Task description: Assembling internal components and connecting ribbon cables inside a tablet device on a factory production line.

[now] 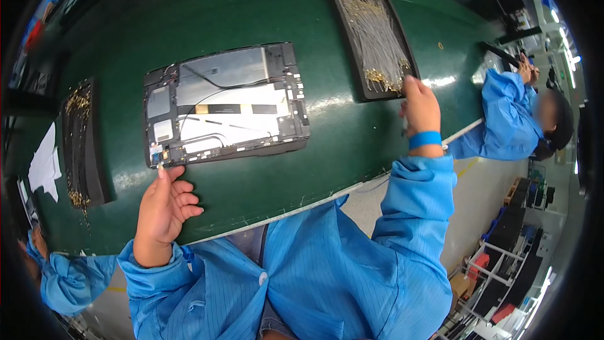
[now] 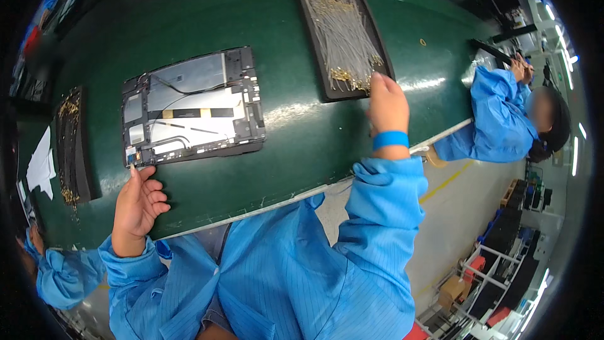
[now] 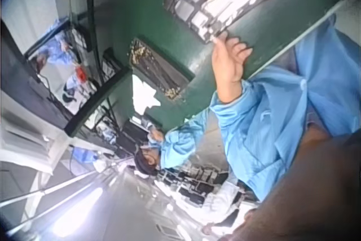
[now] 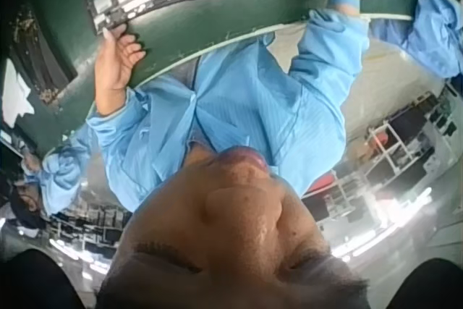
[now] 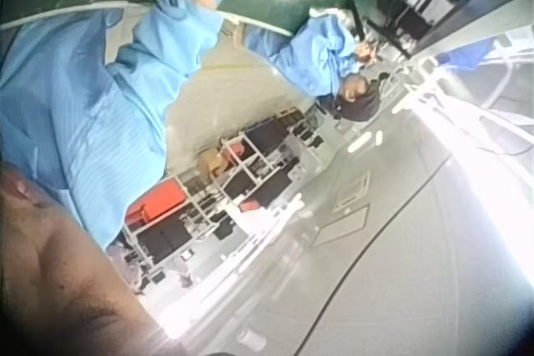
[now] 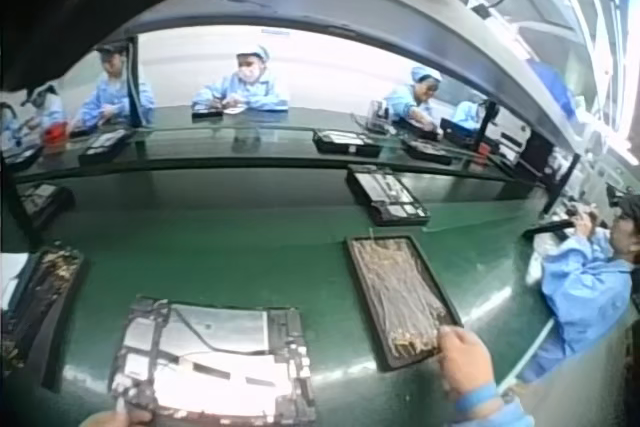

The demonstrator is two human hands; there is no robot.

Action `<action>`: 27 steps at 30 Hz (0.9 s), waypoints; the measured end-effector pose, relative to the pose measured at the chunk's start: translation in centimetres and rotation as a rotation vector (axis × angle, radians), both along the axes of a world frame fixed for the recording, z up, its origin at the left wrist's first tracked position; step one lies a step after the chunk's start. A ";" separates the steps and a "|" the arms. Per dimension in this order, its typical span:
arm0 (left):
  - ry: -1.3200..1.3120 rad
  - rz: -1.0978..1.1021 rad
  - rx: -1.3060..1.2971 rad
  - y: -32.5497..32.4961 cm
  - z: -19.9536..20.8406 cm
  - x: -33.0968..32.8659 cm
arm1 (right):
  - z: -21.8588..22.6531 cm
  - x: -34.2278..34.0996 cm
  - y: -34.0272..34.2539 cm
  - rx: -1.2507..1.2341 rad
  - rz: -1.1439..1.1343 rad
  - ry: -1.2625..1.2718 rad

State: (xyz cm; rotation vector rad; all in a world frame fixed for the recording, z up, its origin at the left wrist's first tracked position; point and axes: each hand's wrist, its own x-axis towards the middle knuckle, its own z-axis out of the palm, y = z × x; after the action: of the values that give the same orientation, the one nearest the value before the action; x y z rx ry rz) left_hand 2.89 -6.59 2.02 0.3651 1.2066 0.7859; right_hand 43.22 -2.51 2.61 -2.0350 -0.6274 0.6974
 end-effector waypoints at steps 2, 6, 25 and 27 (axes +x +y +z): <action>-0.008 0.003 -0.005 -0.1 0.1 0.0 | -0.4 1.0 -2.0 -0.039 -0.031 0.118; 0.007 0.020 -0.015 -0.1 0.3 0.3 | -0.1 0.3 -2.3 -0.137 0.129 0.286; 0.615 -0.628 1.434 -1.2 2.2 6.6 | 4.2 -14.1 -4.3 -0.139 1.430 0.482; 0.697 -0.564 1.445 -0.8 1.7 6.9 | 3.0 -14.5 -4.6 -0.219 1.081 0.830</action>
State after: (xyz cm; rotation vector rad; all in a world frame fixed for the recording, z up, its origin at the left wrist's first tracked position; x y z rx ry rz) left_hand 9.74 -7.40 3.68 2.1961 0.8479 0.9347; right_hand 28.70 -7.11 5.64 -1.2282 -1.1318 2.1449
